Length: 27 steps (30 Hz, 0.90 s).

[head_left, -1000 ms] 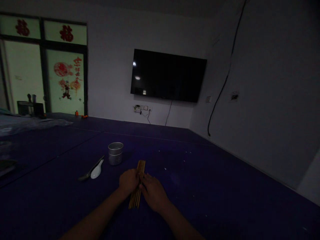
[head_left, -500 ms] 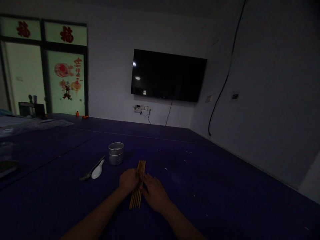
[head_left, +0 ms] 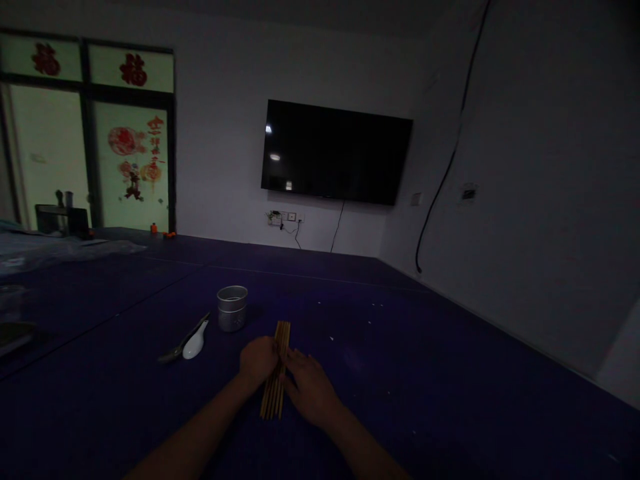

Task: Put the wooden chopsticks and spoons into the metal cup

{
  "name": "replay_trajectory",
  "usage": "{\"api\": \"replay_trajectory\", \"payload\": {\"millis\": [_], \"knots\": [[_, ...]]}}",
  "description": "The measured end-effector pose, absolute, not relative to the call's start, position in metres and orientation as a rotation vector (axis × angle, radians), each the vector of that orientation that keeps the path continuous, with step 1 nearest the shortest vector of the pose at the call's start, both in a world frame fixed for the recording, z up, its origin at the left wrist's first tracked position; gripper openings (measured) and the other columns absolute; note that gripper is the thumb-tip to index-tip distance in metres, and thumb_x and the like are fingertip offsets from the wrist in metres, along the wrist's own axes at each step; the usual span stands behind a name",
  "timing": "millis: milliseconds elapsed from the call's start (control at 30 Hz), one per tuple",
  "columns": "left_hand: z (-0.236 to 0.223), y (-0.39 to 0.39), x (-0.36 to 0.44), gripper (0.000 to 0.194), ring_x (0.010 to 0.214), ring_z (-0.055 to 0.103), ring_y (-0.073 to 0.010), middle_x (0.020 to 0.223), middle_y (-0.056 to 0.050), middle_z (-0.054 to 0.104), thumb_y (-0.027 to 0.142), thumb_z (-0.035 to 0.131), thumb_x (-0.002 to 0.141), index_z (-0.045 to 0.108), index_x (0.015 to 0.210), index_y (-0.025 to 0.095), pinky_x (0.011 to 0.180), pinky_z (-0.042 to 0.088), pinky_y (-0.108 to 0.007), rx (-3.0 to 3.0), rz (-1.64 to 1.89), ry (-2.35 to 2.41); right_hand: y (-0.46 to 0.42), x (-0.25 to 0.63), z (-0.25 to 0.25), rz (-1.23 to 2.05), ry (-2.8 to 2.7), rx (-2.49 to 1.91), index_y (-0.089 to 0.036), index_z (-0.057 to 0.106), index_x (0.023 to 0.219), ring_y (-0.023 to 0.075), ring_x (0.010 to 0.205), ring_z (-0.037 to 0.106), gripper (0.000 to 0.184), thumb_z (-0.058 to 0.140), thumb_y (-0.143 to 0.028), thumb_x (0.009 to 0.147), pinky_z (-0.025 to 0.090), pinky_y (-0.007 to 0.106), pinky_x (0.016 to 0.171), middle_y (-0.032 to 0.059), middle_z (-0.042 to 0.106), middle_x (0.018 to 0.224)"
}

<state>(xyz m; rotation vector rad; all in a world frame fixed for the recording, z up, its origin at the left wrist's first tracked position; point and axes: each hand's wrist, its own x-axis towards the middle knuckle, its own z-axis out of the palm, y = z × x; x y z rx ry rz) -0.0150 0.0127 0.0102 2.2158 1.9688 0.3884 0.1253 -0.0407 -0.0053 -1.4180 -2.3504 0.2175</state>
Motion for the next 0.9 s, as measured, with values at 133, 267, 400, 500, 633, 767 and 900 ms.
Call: {"api": "replay_trajectory", "payload": {"millis": [133,267,400,500,633,767,900], "knots": [[0.0102,0.0134,-0.0151,0.037,0.093,0.065,-0.0229,0.100,-0.011,0.070,0.028,0.032,0.088,0.067,0.099,0.020,0.076,0.049,-0.030,2.223,0.382,1.960,-0.0408,0.1254,-0.0052,0.211,-2.358,-1.424,-0.021,0.037,0.138,0.0274,0.129,0.035,0.049,0.037,-0.030,0.090,0.026,0.050,0.105,0.0083,0.038,0.142],[0.0106,0.0129,-0.0146,0.036,0.093,0.065,-0.0223,0.100,-0.010,0.070,0.028,0.034,0.087,0.066,0.100,0.020,0.075,0.049,-0.029,2.219,0.376,1.975,-0.0400,0.1257,-0.0066,0.190,-2.357,-1.430,-0.021,0.038,0.138,0.0274,0.129,0.036,0.049,0.037,-0.030,0.090,0.027,0.050,0.105,0.0097,0.041,0.141],[0.0109,0.0121,-0.0138,0.037,0.093,0.065,-0.0233,0.099,-0.011,0.070,0.027,0.033,0.088,0.067,0.099,0.019,0.075,0.049,-0.031,2.219,0.377,1.993,-0.0397,0.1255,-0.0077,0.189,-2.354,-1.415,-0.022,0.036,0.139,0.0271,0.129,0.036,0.050,0.038,-0.030,0.090,0.028,0.050,0.104,0.0091,0.039,0.142],[0.0108,0.0116,-0.0141,0.036,0.093,0.065,-0.0231,0.099,-0.011,0.070,0.028,0.033,0.088,0.066,0.100,0.019,0.074,0.049,-0.030,2.220,0.381,1.997,-0.0401,0.1251,-0.0076,0.184,-2.346,-1.415,-0.022,0.036,0.139,0.0271,0.129,0.036,0.049,0.038,-0.030,0.090,0.027,0.050,0.104,0.0094,0.040,0.141],[0.0107,0.0104,-0.0160,0.036,0.094,0.065,-0.0215,0.100,-0.010,0.070,0.030,0.033,0.088,0.066,0.100,0.020,0.075,0.048,-0.028,2.228,0.394,1.983,-0.0405,0.1250,-0.0062,0.199,-2.356,-1.417,-0.021,0.036,0.139,0.0265,0.131,0.033,0.049,0.036,-0.031,0.091,0.026,0.050,0.105,0.0088,0.039,0.142],[0.0108,0.0085,-0.0178,0.036,0.095,0.064,-0.0209,0.099,-0.009,0.070,0.031,0.033,0.089,0.064,0.104,0.021,0.075,0.048,-0.028,2.236,0.405,1.961,-0.0402,0.1252,-0.0056,0.208,-2.363,-1.422,-0.019,0.036,0.139,0.0259,0.132,0.032,0.049,0.035,-0.032,0.092,0.025,0.049,0.105,0.0106,0.038,0.142],[0.0106,0.0074,-0.0186,0.036,0.094,0.064,-0.0206,0.100,-0.009,0.069,0.032,0.033,0.089,0.064,0.104,0.021,0.074,0.048,-0.028,2.247,0.433,1.950,-0.0400,0.1254,-0.0060,0.210,-2.348,-1.421,-0.020,0.036,0.139,0.0256,0.132,0.031,0.049,0.034,-0.033,0.092,0.026,0.049,0.105,0.0104,0.038,0.143]]}}
